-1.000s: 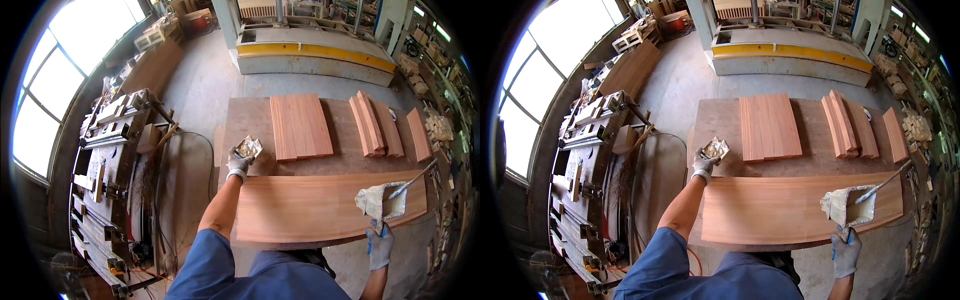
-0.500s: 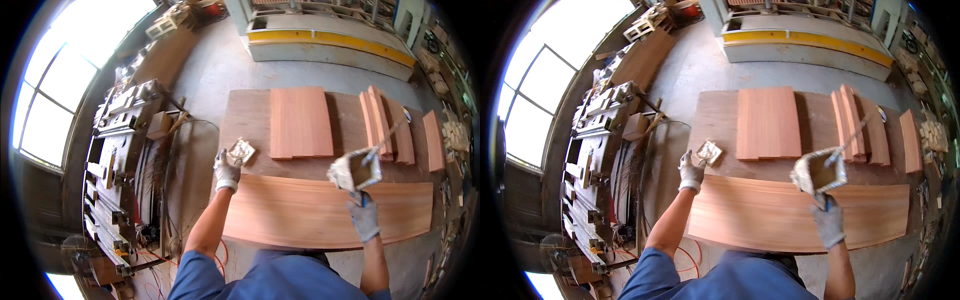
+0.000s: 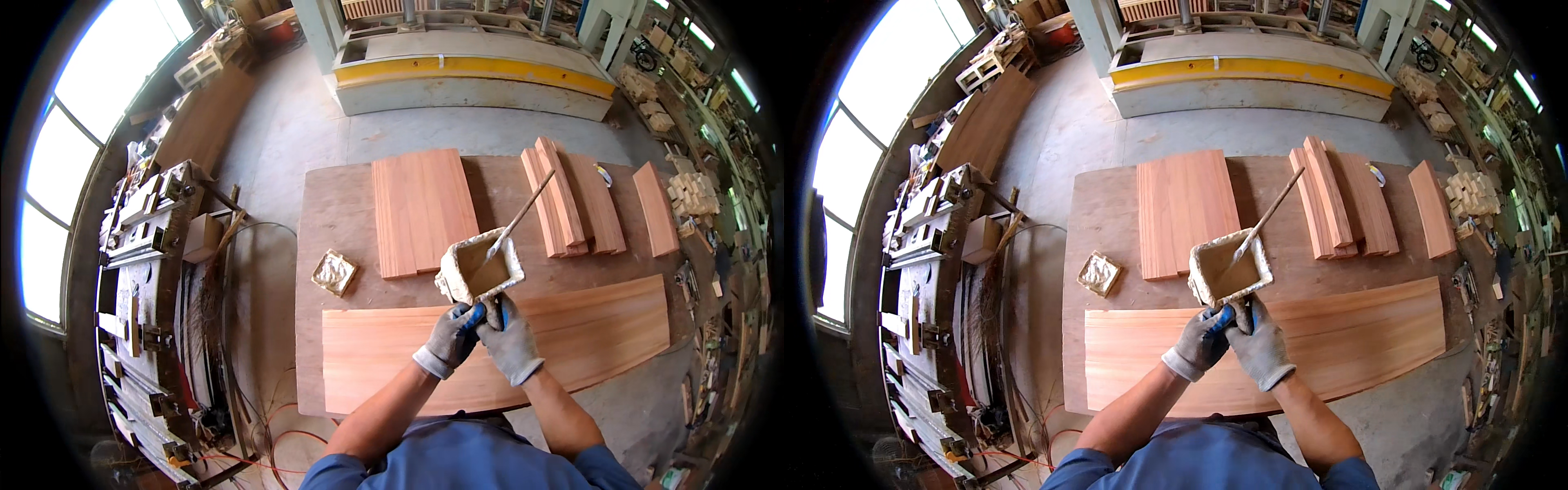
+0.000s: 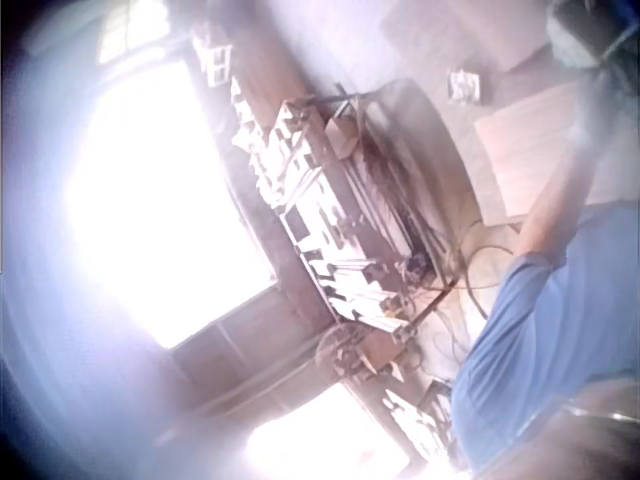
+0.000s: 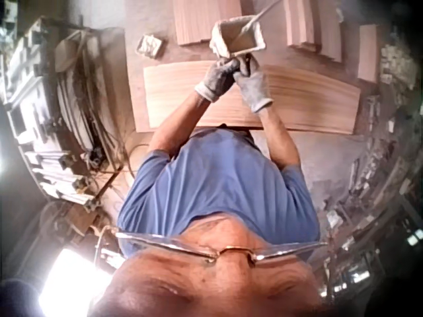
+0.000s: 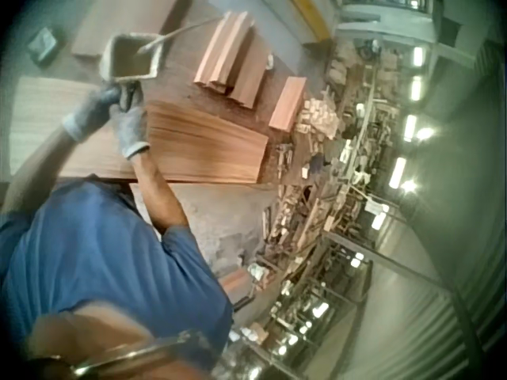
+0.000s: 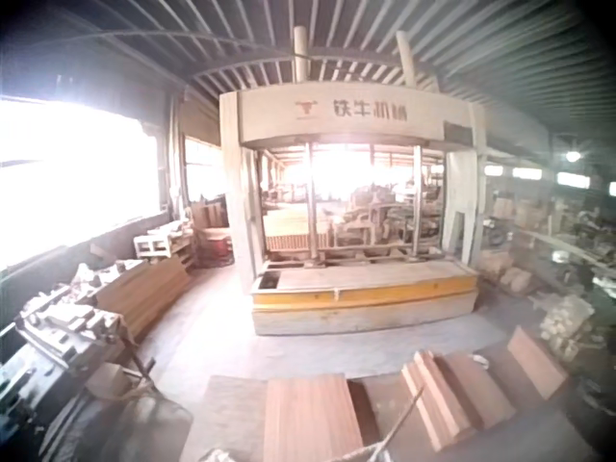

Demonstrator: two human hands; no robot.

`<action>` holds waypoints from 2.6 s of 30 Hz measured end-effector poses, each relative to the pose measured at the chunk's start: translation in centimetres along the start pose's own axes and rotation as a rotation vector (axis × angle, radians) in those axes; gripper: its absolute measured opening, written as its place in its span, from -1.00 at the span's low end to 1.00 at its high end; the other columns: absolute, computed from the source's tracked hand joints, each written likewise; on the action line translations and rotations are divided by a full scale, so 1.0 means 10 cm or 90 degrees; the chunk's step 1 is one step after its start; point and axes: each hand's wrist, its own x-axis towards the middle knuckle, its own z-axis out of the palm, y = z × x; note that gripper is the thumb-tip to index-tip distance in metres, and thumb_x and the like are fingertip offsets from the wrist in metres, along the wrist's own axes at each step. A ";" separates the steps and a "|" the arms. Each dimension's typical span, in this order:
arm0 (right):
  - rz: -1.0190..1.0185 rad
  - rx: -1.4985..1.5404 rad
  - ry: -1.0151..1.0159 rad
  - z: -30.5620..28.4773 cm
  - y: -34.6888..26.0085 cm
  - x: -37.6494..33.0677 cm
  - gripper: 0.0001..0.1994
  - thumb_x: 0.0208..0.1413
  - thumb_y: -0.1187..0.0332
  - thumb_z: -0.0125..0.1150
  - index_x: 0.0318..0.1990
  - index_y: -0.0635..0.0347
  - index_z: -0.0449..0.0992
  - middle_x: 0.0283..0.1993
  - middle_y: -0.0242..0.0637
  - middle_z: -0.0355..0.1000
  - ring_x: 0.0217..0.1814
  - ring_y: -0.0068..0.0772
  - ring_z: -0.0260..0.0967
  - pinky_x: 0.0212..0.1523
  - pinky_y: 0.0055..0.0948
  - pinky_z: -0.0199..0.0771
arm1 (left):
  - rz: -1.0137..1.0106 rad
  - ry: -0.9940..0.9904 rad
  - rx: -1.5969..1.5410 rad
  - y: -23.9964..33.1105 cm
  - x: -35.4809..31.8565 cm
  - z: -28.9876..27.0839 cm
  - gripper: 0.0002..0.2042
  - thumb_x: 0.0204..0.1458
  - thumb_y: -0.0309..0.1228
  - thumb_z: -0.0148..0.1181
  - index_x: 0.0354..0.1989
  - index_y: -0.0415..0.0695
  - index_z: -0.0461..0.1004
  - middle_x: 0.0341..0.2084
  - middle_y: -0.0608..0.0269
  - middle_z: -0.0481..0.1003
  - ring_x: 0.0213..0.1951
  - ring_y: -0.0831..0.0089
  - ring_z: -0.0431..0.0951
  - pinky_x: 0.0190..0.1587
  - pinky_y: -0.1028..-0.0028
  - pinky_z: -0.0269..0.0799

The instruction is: The person applies glue to a wooden plank using a brush, then joins it with another plank. They use a nail gun to fasten the planks together and repeat the process with additional planks.

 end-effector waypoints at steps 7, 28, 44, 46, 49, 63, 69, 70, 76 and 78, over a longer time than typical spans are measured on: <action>0.077 0.084 -0.005 0.16 -0.25 -0.18 -0.34 0.17 0.40 0.40 0.44 0.20 0.35 -0.16 -0.35 0.55 -0.29 -0.61 0.46 -0.31 -0.50 0.57 | -0.047 -0.105 -0.103 0.01 0.00 -0.26 -0.66 0.38 -0.14 0.21 -0.01 -0.22 0.57 -0.21 0.13 0.62 -0.17 0.33 0.63 -0.09 0.34 0.59; 0.119 0.134 0.112 0.11 0.02 1.02 -0.75 0.33 0.21 0.36 -0.26 0.15 0.46 -0.55 -0.49 0.30 -0.61 -0.68 0.17 -0.65 -0.51 0.20 | 0.364 0.230 1.238 0.76 0.16 -1.05 -0.50 0.06 -0.23 0.47 0.17 -0.10 0.56 0.23 -0.02 0.51 0.36 -0.10 0.36 0.40 -0.04 0.26; 0.247 0.200 0.005 0.37 0.48 1.24 -0.64 0.41 -0.06 0.23 -0.35 -0.08 0.42 -0.60 -0.59 0.29 -0.71 -0.71 0.12 -0.74 -0.58 0.12 | 0.369 -0.026 1.296 0.23 1.01 -0.99 -0.51 0.16 -0.24 0.19 0.23 -0.22 0.49 0.28 -0.18 0.44 0.31 -0.18 0.39 0.41 -0.11 0.25; 0.208 0.132 0.036 0.39 0.66 1.30 -0.60 0.42 0.00 0.24 -0.34 0.12 0.48 -0.56 -0.48 0.37 -0.65 -0.65 0.25 -0.67 -0.47 0.25 | 0.377 -0.036 1.265 0.21 1.01 -0.92 -0.50 0.16 -0.23 0.15 0.23 -0.24 0.50 0.30 -0.21 0.42 0.35 -0.18 0.36 0.43 -0.13 0.22; 0.157 0.033 0.073 0.44 0.77 1.70 -0.59 0.38 0.03 0.26 -0.24 0.27 0.55 -0.49 -0.36 0.49 -0.52 -0.53 0.39 -0.49 -0.34 0.44 | 0.270 -0.040 1.349 0.25 1.03 -0.86 -0.40 0.28 -0.15 0.07 0.42 -0.23 0.35 0.50 -0.22 0.20 0.54 -0.21 0.11 0.50 -0.09 0.10; 0.142 0.091 0.014 0.40 -0.42 4.49 -0.53 0.41 -0.12 0.17 -0.37 0.08 0.45 -0.62 -0.51 0.28 -0.72 -0.55 0.18 -0.72 -0.39 0.20 | 0.113 -0.069 1.370 0.45 0.97 -0.65 -0.20 0.27 0.06 0.16 0.51 -0.31 0.22 0.57 -0.17 0.10 0.60 -0.11 0.00 0.58 -0.01 -0.04; 0.101 0.032 0.056 0.50 -0.38 4.23 -0.47 0.34 -0.28 0.19 -0.43 -0.05 0.41 -0.67 -0.55 0.20 -0.76 -0.57 0.05 -0.74 -0.43 0.09 | 0.129 -0.052 1.368 0.41 0.95 -0.66 -0.24 0.27 0.05 0.15 0.46 -0.32 0.29 0.51 -0.15 0.21 0.56 -0.12 0.09 0.57 -0.02 -0.02; 0.108 0.013 0.062 0.52 -0.33 4.11 -0.48 0.35 -0.26 0.19 -0.41 -0.01 0.44 -0.66 -0.53 0.22 -0.76 -0.56 0.07 -0.74 -0.43 0.11 | 0.135 -0.053 1.376 0.41 0.97 -0.69 -0.25 0.27 0.05 0.15 0.45 -0.32 0.31 0.50 -0.16 0.23 0.55 -0.11 0.11 0.57 -0.02 -0.01; 0.025 -0.108 0.055 0.30 0.60 3.09 -0.53 0.40 -0.08 0.21 -0.39 0.15 0.52 -0.62 -0.43 0.33 -0.66 -0.55 0.21 -0.63 -0.30 0.26 | 0.273 -0.014 1.338 0.28 0.97 -0.79 -0.35 0.24 0.01 0.18 0.29 -0.33 0.47 0.32 -0.17 0.44 0.43 -0.13 0.30 0.51 -0.03 0.14; 0.050 -0.136 0.039 0.26 0.73 2.54 -0.51 0.39 -0.05 0.22 -0.43 0.19 0.51 -0.58 -0.41 0.36 -0.58 -0.56 0.25 -0.53 -0.22 0.33 | 0.330 -0.023 1.310 0.33 0.92 -0.79 -0.50 0.22 -0.09 0.23 0.13 -0.29 0.56 0.20 -0.13 0.51 0.36 -0.12 0.37 0.45 -0.03 0.22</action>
